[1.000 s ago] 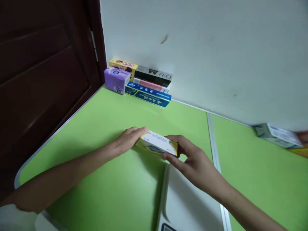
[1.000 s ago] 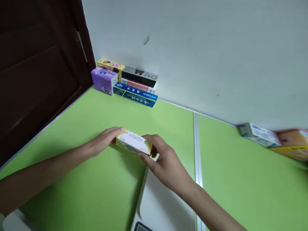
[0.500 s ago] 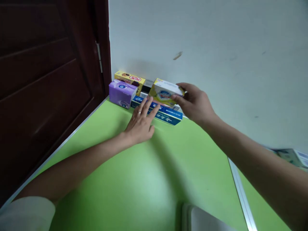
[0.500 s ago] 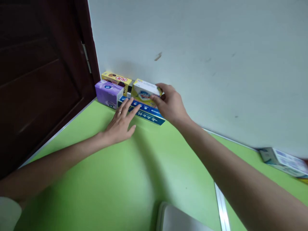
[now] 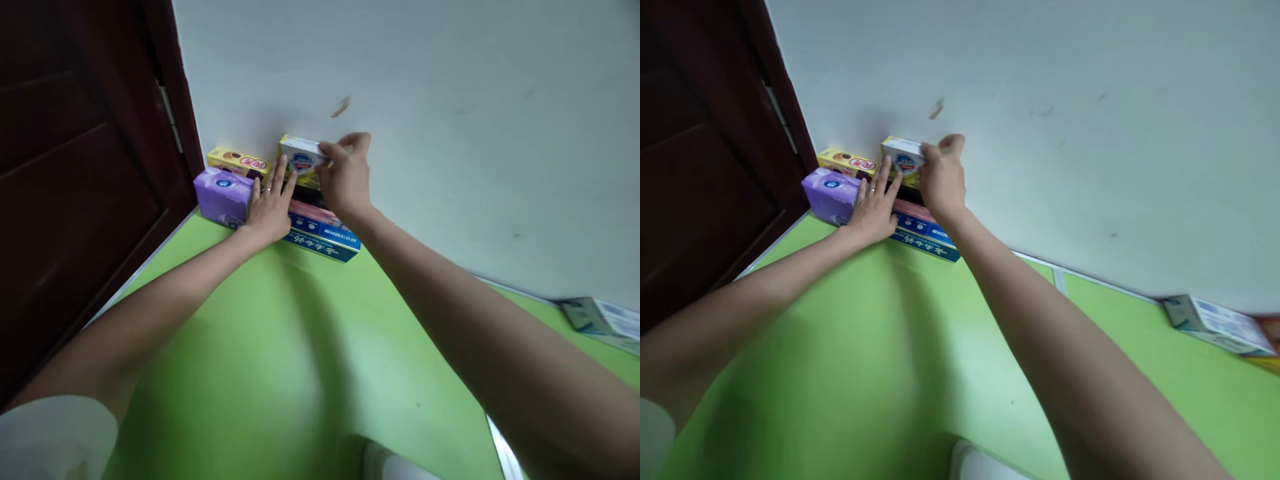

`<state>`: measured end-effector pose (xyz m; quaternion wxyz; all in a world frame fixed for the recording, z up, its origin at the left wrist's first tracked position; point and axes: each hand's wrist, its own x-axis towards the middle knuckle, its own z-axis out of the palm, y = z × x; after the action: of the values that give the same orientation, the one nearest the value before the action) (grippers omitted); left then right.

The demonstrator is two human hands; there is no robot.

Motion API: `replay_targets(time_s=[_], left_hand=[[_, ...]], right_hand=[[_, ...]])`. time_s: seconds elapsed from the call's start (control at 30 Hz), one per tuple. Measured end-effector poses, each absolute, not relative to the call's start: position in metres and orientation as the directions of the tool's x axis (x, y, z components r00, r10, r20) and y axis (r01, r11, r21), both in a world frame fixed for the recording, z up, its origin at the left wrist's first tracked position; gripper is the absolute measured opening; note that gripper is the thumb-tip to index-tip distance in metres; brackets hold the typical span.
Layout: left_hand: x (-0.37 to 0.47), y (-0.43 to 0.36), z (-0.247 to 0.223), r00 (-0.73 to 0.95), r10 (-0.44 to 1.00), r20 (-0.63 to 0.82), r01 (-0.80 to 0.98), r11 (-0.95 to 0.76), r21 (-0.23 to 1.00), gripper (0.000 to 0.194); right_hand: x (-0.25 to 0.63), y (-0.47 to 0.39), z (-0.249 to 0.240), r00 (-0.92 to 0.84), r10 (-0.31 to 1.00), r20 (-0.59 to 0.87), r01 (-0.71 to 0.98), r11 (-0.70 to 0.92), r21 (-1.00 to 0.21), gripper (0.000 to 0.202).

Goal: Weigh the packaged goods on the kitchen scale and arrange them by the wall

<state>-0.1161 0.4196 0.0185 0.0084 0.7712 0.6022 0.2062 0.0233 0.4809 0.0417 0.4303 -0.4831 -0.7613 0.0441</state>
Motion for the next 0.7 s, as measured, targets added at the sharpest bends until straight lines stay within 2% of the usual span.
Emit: replay_targets(time_s=[0.1,0.2,0.23,0.3,0.33,0.37,0.47,0.53,0.6,0.7], left_hand=[[-0.109,0.418,0.026,0.145,0.949,0.281,0.923,-0.232,0.306,0.085],[-0.103,0.402,0.037,0.130,0.959,0.250,0.919,-0.212,0.333,0.078],[-0.100,0.392,0.040,0.153,0.957,0.246,0.913,-0.232,0.335,0.075],[-0.095,0.362,0.046,0.258,0.940,0.222,0.884,-0.322,0.338,0.065],[-0.091,0.343,0.050,0.332,0.922,0.199,0.860,-0.383,0.338,0.059],[-0.087,0.322,0.054,0.415,0.895,0.163,0.830,-0.445,0.336,0.051],[-0.070,0.252,0.071,0.633,0.774,-0.009,0.726,-0.590,0.353,0.027],[-0.057,0.206,0.082,0.743,0.639,-0.196,0.648,-0.617,0.446,0.020],[-0.045,0.166,0.086,0.774,0.531,-0.346,0.628,-0.573,0.526,0.018],[-0.033,0.124,0.074,0.773,0.422,-0.474,0.632,-0.443,0.636,0.018]], right_hand=[[0.019,0.473,0.058,-0.155,0.818,0.554,0.744,0.465,-0.479,0.023],[0.029,0.446,0.076,-0.153,0.880,0.449,0.796,0.379,-0.472,0.038],[0.037,0.431,0.080,-0.179,0.892,0.415,0.796,0.379,-0.472,0.037],[0.058,0.389,0.083,-0.294,0.898,0.327,0.754,0.429,-0.498,0.024],[0.070,0.364,0.082,-0.383,0.889,0.253,0.715,0.458,-0.528,0.016],[0.083,0.336,0.080,-0.457,0.871,0.179,0.666,0.469,-0.581,0.018],[0.117,0.246,0.072,-0.593,0.805,0.007,0.541,0.405,-0.737,0.022],[0.132,0.191,0.068,-0.638,0.768,-0.064,0.510,0.359,-0.782,0.023],[0.144,0.146,0.067,-0.723,0.679,-0.126,0.482,0.365,-0.796,0.022],[0.165,0.096,0.066,-0.814,0.536,-0.226,0.463,0.363,-0.809,0.021]])
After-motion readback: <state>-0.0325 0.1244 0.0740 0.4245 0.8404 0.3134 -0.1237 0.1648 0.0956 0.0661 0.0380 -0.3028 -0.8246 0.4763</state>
